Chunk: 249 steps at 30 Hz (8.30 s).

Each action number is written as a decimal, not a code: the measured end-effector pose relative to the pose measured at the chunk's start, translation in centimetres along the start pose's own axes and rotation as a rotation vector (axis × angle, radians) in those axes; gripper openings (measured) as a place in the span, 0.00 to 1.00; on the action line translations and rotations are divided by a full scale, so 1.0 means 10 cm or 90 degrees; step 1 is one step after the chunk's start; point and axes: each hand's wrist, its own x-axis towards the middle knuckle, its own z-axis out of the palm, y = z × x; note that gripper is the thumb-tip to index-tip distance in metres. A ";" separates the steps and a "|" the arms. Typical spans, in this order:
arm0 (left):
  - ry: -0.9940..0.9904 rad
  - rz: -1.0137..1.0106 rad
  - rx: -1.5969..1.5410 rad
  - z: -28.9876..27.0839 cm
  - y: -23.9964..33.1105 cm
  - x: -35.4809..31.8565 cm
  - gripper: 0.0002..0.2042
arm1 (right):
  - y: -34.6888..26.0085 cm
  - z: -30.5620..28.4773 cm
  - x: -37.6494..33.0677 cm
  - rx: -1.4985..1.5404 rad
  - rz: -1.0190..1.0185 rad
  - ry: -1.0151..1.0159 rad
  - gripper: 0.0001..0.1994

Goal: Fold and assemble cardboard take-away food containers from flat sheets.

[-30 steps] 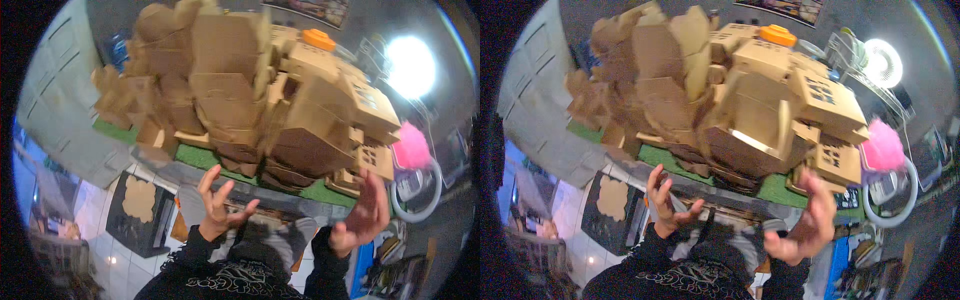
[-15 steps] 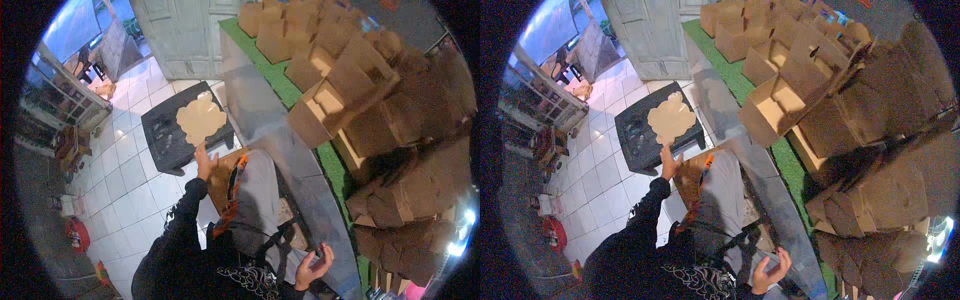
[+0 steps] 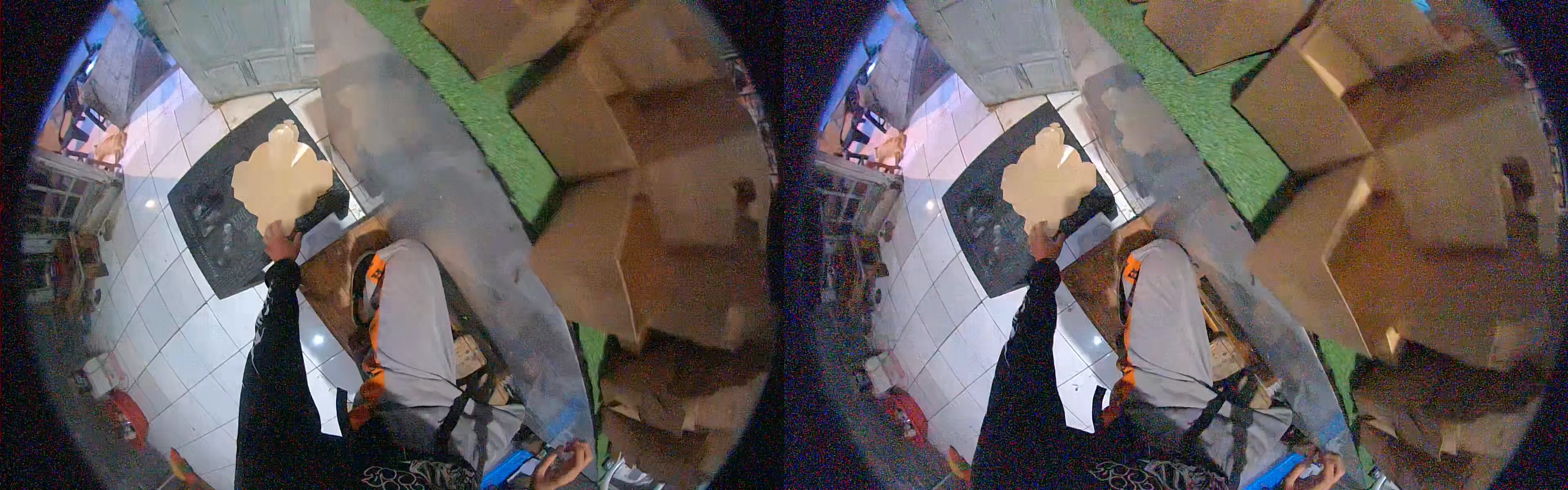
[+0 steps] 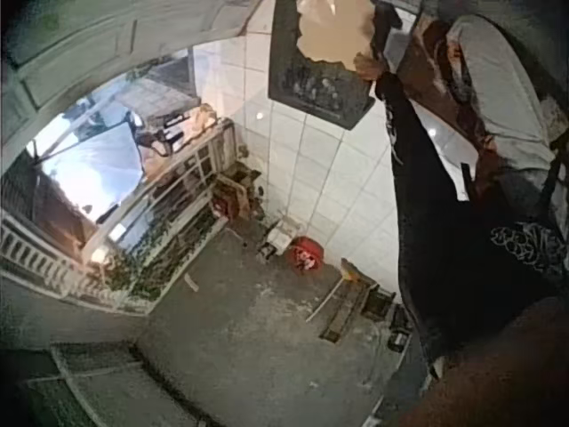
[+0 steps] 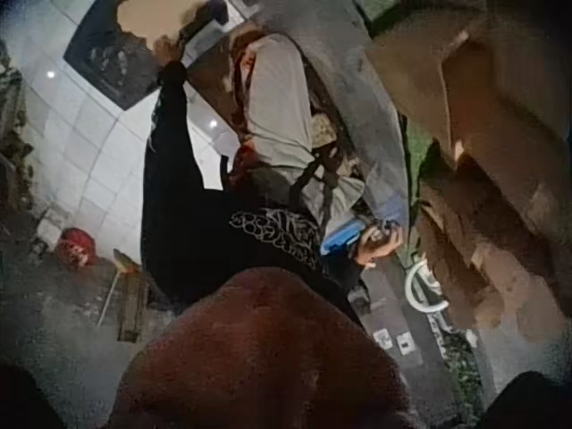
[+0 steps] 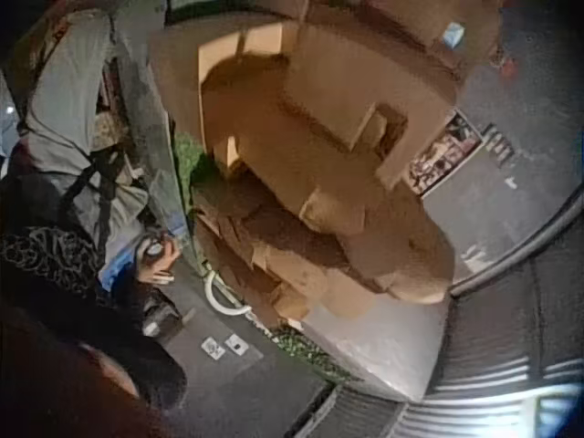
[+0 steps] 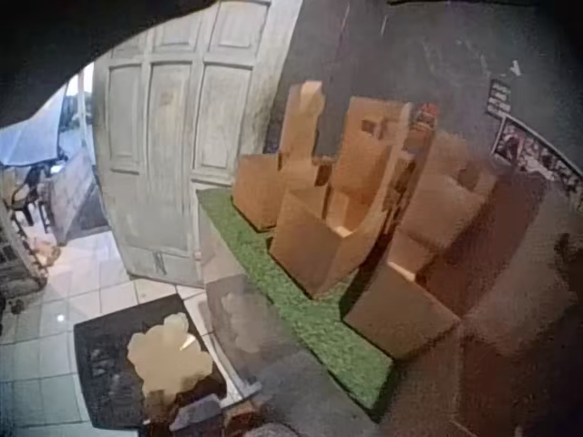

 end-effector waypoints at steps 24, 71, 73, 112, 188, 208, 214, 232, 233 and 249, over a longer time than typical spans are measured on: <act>-0.211 0.289 0.233 0.59 0.14 0.89 0.05 | -0.14 0.19 -0.19 -0.052 0.059 -0.195 0.19; -0.595 0.102 -0.529 -3.75 2.22 -1.61 0.15 | -1.05 0.69 0.34 0.737 -0.058 -0.299 0.34; -0.691 0.106 -0.499 -3.72 2.42 -1.93 0.16 | -1.11 0.71 0.48 0.570 -0.235 -0.282 0.43; -1.048 0.119 -0.485 -4.02 3.55 -3.46 0.23 | -0.10 -0.13 -0.33 0.498 -0.234 0.167 0.20; -1.058 0.014 -0.502 -3.73 3.55 -3.72 0.17 | -0.05 0.09 -0.30 0.339 -0.102 -0.118 0.39; -1.023 0.023 -0.589 -3.81 3.53 -3.77 0.22 | -0.08 0.12 -0.46 0.533 -0.155 0.132 0.19; -1.164 -0.136 -0.829 -3.71 3.44 -3.72 0.27 | -0.11 0.04 -0.44 0.628 -0.049 0.191 0.08; -1.022 -0.029 -0.676 -3.89 3.64 -3.95 0.27 | -0.12 -0.21 -0.34 0.535 0.112 0.273 0.07; -1.021 -0.028 -0.678 -3.89 3.63 -3.96 0.27 | -0.12 -0.23 -0.34 0.580 0.145 0.235 0.08; -1.062 0.096 -0.791 -3.86 3.56 -3.93 0.27 | -0.13 -0.16 -0.30 0.634 0.109 0.289 0.14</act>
